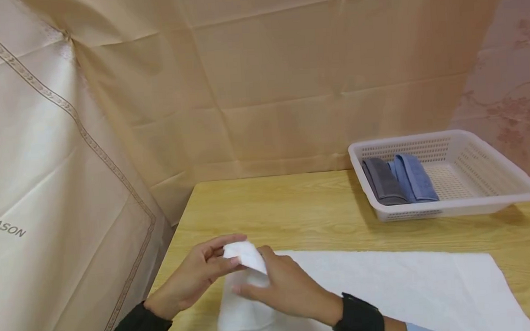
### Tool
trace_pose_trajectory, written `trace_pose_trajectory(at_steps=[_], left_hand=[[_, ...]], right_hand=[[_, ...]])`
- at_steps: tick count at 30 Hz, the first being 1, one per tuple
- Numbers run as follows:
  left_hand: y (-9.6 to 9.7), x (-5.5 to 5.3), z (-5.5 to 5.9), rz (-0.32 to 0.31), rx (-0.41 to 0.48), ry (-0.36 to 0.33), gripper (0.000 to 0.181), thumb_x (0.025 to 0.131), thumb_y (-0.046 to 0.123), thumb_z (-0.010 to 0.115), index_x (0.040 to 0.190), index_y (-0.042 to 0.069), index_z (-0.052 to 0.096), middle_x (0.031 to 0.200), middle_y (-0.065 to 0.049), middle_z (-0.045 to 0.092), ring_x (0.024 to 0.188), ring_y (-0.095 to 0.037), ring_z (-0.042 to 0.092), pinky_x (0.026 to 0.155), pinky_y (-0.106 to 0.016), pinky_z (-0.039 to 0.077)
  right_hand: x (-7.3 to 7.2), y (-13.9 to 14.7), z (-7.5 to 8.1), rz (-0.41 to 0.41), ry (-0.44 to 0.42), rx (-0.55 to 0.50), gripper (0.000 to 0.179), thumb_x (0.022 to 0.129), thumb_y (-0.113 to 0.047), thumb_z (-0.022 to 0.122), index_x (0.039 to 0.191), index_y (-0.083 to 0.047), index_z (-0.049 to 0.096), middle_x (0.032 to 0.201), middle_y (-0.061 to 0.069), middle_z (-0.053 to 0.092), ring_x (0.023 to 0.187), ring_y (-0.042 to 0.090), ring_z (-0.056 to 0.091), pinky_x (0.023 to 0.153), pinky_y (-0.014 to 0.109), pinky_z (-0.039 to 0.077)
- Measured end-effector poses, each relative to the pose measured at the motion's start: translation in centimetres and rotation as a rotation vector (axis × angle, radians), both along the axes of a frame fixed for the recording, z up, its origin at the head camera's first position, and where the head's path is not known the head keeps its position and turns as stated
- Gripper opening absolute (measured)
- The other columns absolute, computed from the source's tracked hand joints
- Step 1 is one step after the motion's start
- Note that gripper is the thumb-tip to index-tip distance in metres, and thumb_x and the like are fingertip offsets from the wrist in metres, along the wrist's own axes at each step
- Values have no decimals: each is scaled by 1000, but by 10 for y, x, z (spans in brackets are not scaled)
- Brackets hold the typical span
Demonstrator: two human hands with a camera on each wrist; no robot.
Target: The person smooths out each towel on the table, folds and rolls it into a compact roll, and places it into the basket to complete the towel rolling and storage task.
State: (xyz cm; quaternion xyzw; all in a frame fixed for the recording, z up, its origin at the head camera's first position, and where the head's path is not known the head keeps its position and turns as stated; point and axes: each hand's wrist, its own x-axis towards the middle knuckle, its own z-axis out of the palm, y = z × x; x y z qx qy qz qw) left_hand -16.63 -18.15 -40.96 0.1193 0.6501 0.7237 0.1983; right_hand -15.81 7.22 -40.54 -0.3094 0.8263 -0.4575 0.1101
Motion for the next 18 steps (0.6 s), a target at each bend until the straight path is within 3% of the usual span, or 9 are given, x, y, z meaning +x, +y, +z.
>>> trace_pose_trajectory(at_steps=[2,4,7,9,12,15,18], left_hand=[[5,-10,-4,-34,-71,97,68,94,17,78,154,15,47,137,-14,56,123,-30,58,104,-48,47],[6,-25,-15,-64,-202,231,75,90,29,83,155,26,45,144,-9,48,129,-31,48,105,-50,43],[5,-51,-37,-168,-382,376,82,83,39,87,152,36,43,148,2,40,133,-25,39,106,-51,40],[6,-66,-51,-284,-446,402,78,80,40,89,147,35,49,146,8,45,132,-20,42,107,-49,40],[8,-83,-65,-451,-503,427,65,80,40,89,137,27,60,127,10,64,114,-13,60,101,-38,49],[4,-91,-69,-522,-546,414,66,80,46,87,135,21,60,118,8,68,105,-11,65,93,-32,53],[0,-93,-65,-535,-550,367,57,85,51,82,130,22,65,119,4,62,107,-16,61,92,-34,51]], right_hand=[[-2,0,0,-85,44,-29,35,101,-32,69,125,-8,62,104,0,70,85,6,64,68,26,51],[-6,7,1,-146,67,-59,17,102,-22,66,115,-9,66,96,-1,69,77,8,60,64,27,48],[-7,20,9,-152,10,-100,15,105,-21,61,116,-12,66,100,0,67,81,12,59,67,28,49],[-4,28,19,-133,-21,-137,17,106,-24,59,118,-13,66,107,1,67,89,15,59,73,30,51],[1,41,37,-134,-24,-194,18,107,-24,57,117,-12,66,105,4,66,91,17,61,76,31,54],[4,65,55,-184,-54,-237,20,108,-22,55,115,-7,66,97,9,66,81,18,65,68,34,57],[5,102,63,-313,-152,-260,31,109,-25,54,126,0,61,89,12,66,69,21,67,59,40,57]])
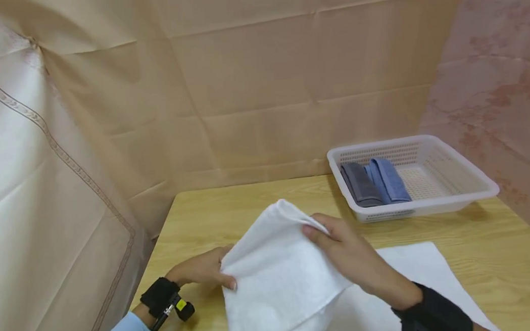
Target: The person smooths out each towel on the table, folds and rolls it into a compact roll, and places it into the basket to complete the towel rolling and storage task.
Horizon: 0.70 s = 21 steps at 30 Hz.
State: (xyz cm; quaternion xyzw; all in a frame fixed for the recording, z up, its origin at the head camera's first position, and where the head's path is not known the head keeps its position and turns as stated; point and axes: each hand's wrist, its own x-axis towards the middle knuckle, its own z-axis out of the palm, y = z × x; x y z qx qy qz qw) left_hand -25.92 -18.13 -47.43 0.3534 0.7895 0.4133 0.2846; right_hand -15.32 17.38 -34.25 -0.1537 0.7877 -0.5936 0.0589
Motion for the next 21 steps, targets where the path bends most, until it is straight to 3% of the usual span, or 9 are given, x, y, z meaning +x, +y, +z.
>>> trace_pose_trajectory(at_steps=[1,4,7,11,14,16,18,21], left_hand=[[-3,1,2,9,-5,-11,47,87,51,81,123,24,67,117,2,60,107,-18,59,92,-37,50],[-8,3,4,-6,-20,62,26,93,49,74,94,23,68,100,0,50,95,-16,48,82,-33,43],[-11,5,0,-22,-28,99,26,99,43,68,85,22,60,93,-4,42,89,-15,41,77,-31,36],[-8,10,-13,-30,-41,76,17,103,40,63,94,26,62,97,-6,41,93,-17,42,80,-31,39],[-4,14,-23,-23,-33,62,13,104,40,62,107,27,59,104,-4,45,103,-16,47,88,-32,45],[-3,16,-28,1,-31,59,19,102,40,64,115,28,58,109,-2,48,108,-15,48,92,-32,47],[-1,17,-30,24,-30,77,25,101,41,66,121,29,56,108,0,52,107,-15,50,92,-32,47],[1,19,-31,50,-39,113,29,100,43,66,124,29,54,91,5,56,97,-13,49,86,-30,44]], right_hand=[[-1,13,0,-39,-43,-7,36,109,-27,53,130,2,58,87,12,67,67,22,67,57,42,57],[-6,53,-14,-157,-121,27,49,110,-32,52,140,7,49,84,11,68,66,24,68,57,43,58],[-15,89,-43,-210,-119,190,55,110,-37,51,139,10,50,88,14,68,71,24,67,59,42,57],[-31,122,-91,-241,13,514,52,109,-35,53,130,12,59,106,26,69,92,36,67,73,48,55],[-40,135,-116,-257,108,678,47,107,-32,58,123,12,62,113,31,67,104,48,65,80,57,52],[-45,140,-126,-255,130,724,45,105,-32,62,119,11,62,107,29,69,100,47,66,77,58,51],[-47,142,-131,-251,138,759,41,104,-32,64,113,8,62,92,20,69,87,38,66,70,50,50],[-48,142,-130,-259,164,795,35,103,-31,65,106,3,61,74,4,60,73,25,57,62,40,43]])
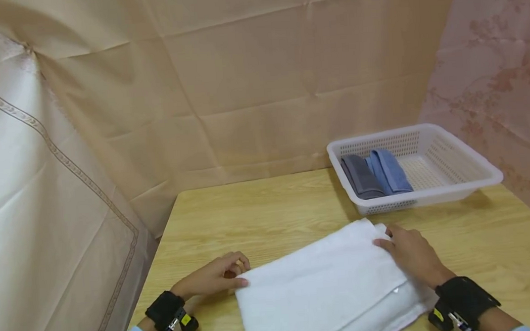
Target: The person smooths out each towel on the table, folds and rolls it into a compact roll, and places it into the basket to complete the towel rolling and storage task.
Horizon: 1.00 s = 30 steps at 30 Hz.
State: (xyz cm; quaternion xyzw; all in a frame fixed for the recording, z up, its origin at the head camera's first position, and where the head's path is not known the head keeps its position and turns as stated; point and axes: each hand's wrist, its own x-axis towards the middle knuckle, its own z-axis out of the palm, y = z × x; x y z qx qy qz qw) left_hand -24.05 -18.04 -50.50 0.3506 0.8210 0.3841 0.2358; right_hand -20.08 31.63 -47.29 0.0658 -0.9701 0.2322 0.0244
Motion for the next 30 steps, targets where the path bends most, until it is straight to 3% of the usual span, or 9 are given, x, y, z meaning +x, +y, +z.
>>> trace_pose_trajectory(at_steps=[6,9,11,14,16,19,23,26,30], left_hand=[[3,1,1,57,-36,141,21,98,49,67,109,31,63,81,7,47,80,-10,43,70,-25,36],[2,2,0,85,-67,192,23,95,52,69,91,30,66,81,5,45,77,-11,38,66,-24,33],[2,4,-1,91,-87,201,26,94,54,70,87,29,66,80,5,44,77,-12,37,66,-24,32],[1,5,-3,88,-105,201,28,94,55,69,100,29,64,85,7,48,80,-10,42,68,-24,38],[0,7,-2,81,-123,214,31,95,55,67,115,32,62,88,8,51,81,-9,45,69,-24,41],[-4,11,2,35,-146,308,37,96,50,69,129,36,59,91,8,53,83,-9,46,70,-24,42],[-6,15,11,-76,-165,525,38,88,46,76,124,40,68,120,5,59,104,-15,46,86,-31,44],[0,21,15,-164,-180,656,43,76,52,80,116,39,72,150,2,48,128,-22,41,99,-44,40],[22,35,13,-288,-194,740,60,68,62,79,119,32,66,159,5,41,147,-24,32,110,-50,35]], right_hand=[[3,6,15,-41,45,54,36,103,-38,63,101,-2,59,67,2,54,65,24,51,55,38,37],[5,8,9,-34,23,79,38,104,-40,62,105,-3,55,65,3,51,61,22,51,51,36,35],[9,8,0,-16,97,120,39,100,-35,68,107,-1,53,68,7,51,59,23,51,48,36,35],[17,1,-9,6,292,215,41,89,-23,82,103,1,53,70,11,50,55,23,49,43,36,35],[25,-12,-9,31,340,250,37,84,-20,85,96,0,56,73,10,50,55,22,49,43,37,38],[33,-42,-3,99,229,281,41,88,-34,82,91,0,58,74,8,50,61,23,51,48,40,44],[30,-80,5,179,11,278,72,91,-57,70,118,9,59,92,20,54,85,37,56,62,52,50],[12,-101,4,266,-32,269,82,94,-58,66,138,10,52,112,32,54,105,50,54,75,63,49],[-27,-118,-8,402,13,283,77,99,-52,60,149,5,45,142,41,43,131,63,40,98,77,34]])
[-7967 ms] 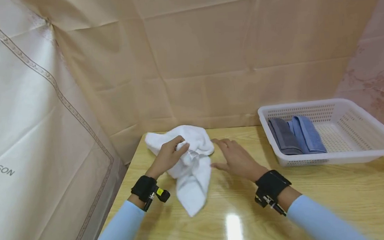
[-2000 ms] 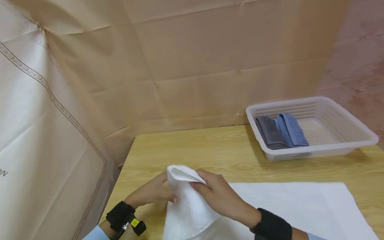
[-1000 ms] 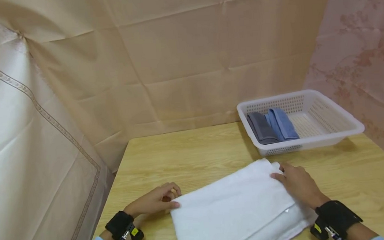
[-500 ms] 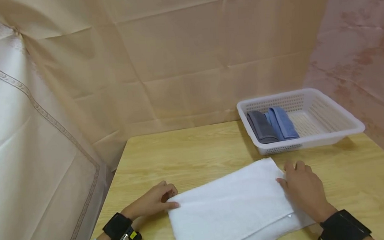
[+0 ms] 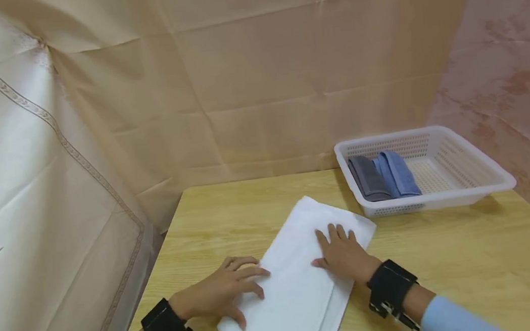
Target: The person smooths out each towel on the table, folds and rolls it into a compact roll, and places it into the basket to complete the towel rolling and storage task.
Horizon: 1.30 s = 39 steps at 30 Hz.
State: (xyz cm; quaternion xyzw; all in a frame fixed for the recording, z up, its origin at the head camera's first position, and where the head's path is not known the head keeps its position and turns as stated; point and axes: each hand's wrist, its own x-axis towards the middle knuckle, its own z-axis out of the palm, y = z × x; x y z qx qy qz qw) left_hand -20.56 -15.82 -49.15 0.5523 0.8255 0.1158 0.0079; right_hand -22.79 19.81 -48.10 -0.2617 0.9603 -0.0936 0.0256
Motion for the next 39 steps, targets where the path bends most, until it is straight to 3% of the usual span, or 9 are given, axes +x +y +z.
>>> trace_pose_trajectory(at_steps=[5,9,12,18,22,25,33,37,39], left_hand=[[29,11,-6,-20,-59,-35,70,84,68,68,134,21,54,163,0,35,153,-19,26,123,-40,23],[40,11,-7,67,-93,-12,74,94,70,53,143,16,48,166,-6,29,153,-21,24,123,-37,19],[44,10,-5,84,-75,41,70,94,70,53,139,17,51,159,-7,37,149,-22,31,122,-34,23],[36,18,-4,43,7,71,52,87,73,62,114,28,59,128,5,48,118,-10,42,103,-22,36],[27,29,-4,15,-6,48,50,86,76,63,106,30,58,118,9,44,106,-7,37,95,-21,33],[21,35,-6,3,-8,68,42,92,69,62,104,29,57,110,10,43,101,-6,36,94,-23,33],[18,41,-7,12,27,90,21,102,46,59,110,26,59,102,14,49,97,-3,43,93,-19,38],[18,43,-7,58,53,30,21,107,37,52,118,22,61,105,14,55,95,0,49,87,-14,41],[18,43,-7,107,78,-47,25,109,35,47,123,19,61,107,12,58,95,2,52,86,-13,44]], right_hand=[[-49,-28,-7,82,79,16,62,104,-38,57,154,-4,42,155,36,34,138,66,28,101,84,22],[-71,-48,-4,87,234,45,54,100,-27,66,147,-4,51,150,35,42,133,62,40,98,78,35],[-72,-49,0,95,353,11,49,92,-21,79,134,-5,60,137,30,54,121,52,53,93,64,48],[-22,-31,10,325,304,-153,24,88,-13,83,104,-16,65,96,-1,52,77,10,50,65,25,47],[33,-12,7,543,215,-234,19,95,-36,77,103,-26,64,98,-13,45,78,-2,41,66,13,40],[62,-1,1,641,253,-220,28,93,-47,75,109,-27,63,102,-15,43,84,-3,40,70,10,34],[76,14,-15,690,409,-155,32,88,-25,82,115,-20,64,108,-11,53,94,1,49,75,13,43],[77,21,-13,614,269,-220,34,91,-11,77,121,-18,64,110,-11,58,96,1,56,76,14,48],[77,24,-10,501,71,-286,33,96,-11,72,126,-20,63,115,-14,60,101,0,58,79,17,51]])
